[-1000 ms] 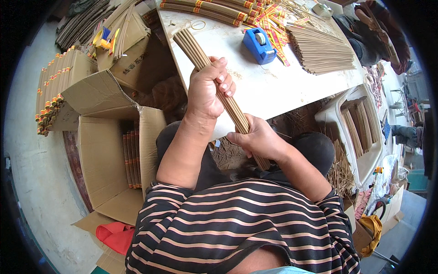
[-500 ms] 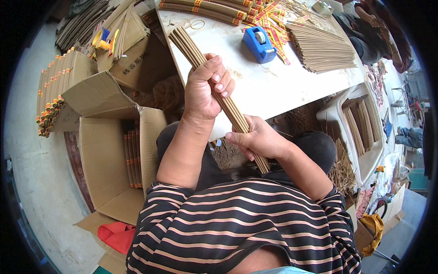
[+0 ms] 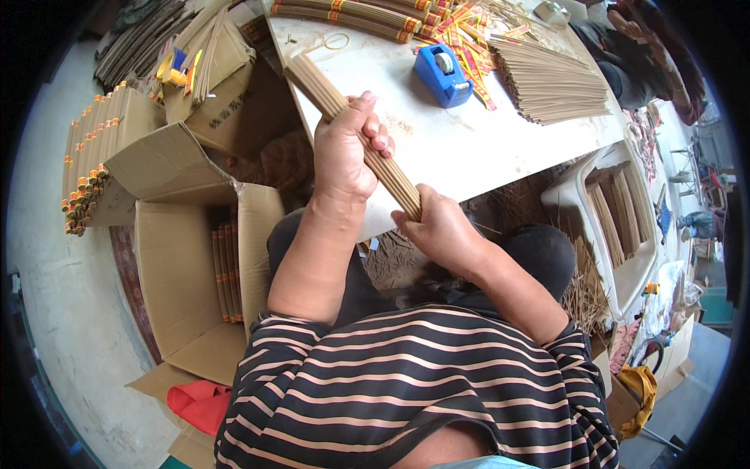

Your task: The person gathers loose incense sticks, aligns them into bundles, and secures each bundle with a colored paper band. Completed bundles are placed into a cardboard box on the left. The person repeats this process throughout the clip.

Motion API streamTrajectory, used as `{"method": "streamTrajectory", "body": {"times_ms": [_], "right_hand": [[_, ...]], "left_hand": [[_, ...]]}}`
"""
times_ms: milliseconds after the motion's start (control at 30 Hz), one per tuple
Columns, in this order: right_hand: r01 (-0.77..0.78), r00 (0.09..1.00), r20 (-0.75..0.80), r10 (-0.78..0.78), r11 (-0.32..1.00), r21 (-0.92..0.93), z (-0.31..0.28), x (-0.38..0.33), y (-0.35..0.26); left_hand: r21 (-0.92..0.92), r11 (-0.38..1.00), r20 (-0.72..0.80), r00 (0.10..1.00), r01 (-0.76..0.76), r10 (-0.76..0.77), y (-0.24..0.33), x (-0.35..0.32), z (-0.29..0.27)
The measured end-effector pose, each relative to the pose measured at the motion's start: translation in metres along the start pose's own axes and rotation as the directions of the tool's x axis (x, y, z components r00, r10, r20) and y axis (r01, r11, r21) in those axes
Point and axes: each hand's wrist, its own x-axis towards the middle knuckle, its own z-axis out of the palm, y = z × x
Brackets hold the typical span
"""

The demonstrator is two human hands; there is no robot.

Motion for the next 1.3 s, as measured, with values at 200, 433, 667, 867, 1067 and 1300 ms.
{"method": "streamTrajectory", "body": {"times_ms": [200,433,667,867,1067,1300], "right_hand": [[-0.208,0.919,0.394,-0.016,0.829,0.519,-0.018,-0.006,-0.001],[-0.018,1.0,0.024,0.018,1.0,0.011,0.0,0.002,0.0],[-0.243,0.889,0.457,-0.029,0.816,0.525,-0.014,-0.002,0.002],[0.059,0.989,-0.123,-0.084,0.98,-0.192,0.005,0.005,0.011],[0.116,0.981,-0.142,-0.132,0.987,-0.111,0.004,0.001,0.012],[0.43,0.889,-0.286,-0.357,0.867,0.252,-0.034,0.007,-0.034]], "left_hand": [[-0.161,0.986,0.292,0.956,0.041,0.008,0.01,0.001,-0.01],[0.086,0.992,-0.075,0.992,-0.095,0.101,0.002,0.002,-0.001],[-0.122,0.993,0.238,0.971,0.004,0.025,0.01,0.004,-0.01],[0.081,0.994,-0.087,0.993,-0.073,0.08,0.005,0.001,-0.002],[0.083,0.988,-0.027,0.991,-0.131,0.134,0.01,-0.007,0.013],[0.295,0.798,0.433,0.818,-0.525,0.378,0.042,-0.048,0.106]]}}
